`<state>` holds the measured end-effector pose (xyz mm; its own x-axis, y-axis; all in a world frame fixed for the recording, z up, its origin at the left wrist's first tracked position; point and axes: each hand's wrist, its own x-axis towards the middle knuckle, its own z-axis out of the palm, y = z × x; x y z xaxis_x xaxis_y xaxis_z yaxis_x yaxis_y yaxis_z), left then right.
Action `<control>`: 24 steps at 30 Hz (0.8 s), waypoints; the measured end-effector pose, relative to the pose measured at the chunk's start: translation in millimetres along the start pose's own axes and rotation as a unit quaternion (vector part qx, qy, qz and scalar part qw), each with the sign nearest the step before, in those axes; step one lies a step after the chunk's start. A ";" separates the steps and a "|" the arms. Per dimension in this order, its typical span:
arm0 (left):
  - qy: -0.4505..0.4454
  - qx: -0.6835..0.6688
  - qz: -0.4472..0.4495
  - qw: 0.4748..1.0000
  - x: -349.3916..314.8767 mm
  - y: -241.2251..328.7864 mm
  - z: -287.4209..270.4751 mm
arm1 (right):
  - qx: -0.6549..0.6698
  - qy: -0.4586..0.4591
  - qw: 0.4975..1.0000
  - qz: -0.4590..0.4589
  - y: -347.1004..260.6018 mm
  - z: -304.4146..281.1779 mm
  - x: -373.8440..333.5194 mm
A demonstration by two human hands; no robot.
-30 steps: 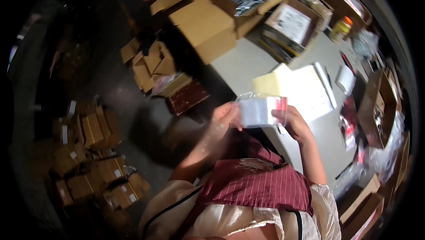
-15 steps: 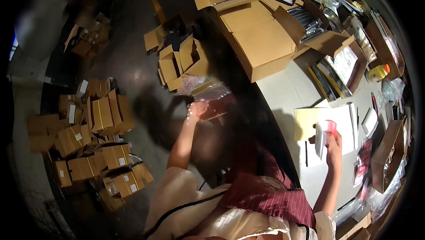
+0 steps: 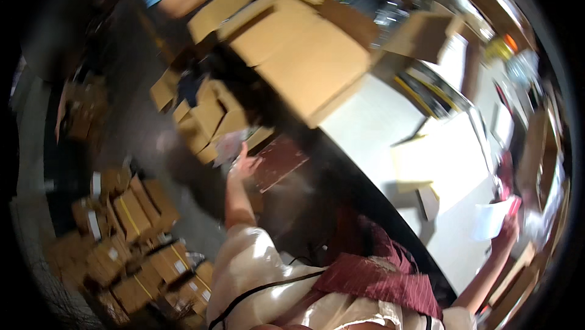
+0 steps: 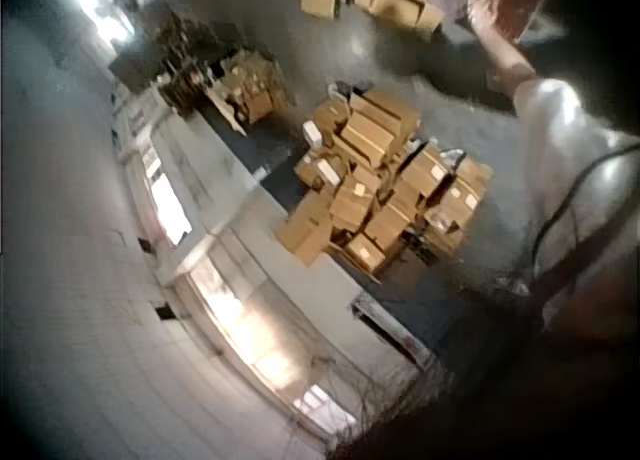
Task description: The person sits on the floor and peels small square stickers from a yellow backing sheet. They handle the sheets with both hands, separating individual stickers and placing them onto the floor surface.
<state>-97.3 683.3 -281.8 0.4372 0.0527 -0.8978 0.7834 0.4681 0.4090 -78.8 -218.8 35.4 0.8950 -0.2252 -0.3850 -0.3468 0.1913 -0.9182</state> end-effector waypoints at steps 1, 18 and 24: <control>-0.043 0.039 -0.030 0.998 -9.2 6.5 13.9 | -0.087 0.038 0.995 0.001 6.0 -4.6 -6.1; -0.053 0.359 0.018 0.932 -106.7 -101.9 194.9 | -0.223 -0.155 0.962 0.017 57.6 15.6 0.6; -0.051 0.352 0.103 0.929 -150.8 -109.7 282.5 | -0.336 -0.194 0.921 -0.042 46.1 2.4 7.6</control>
<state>-124.4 374.8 -145.0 0.6213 -0.0233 -0.7832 0.7576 -0.2374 0.6080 -87.3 -209.3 -9.7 0.9146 0.1707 -0.3666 -0.2496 -0.4748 -0.8439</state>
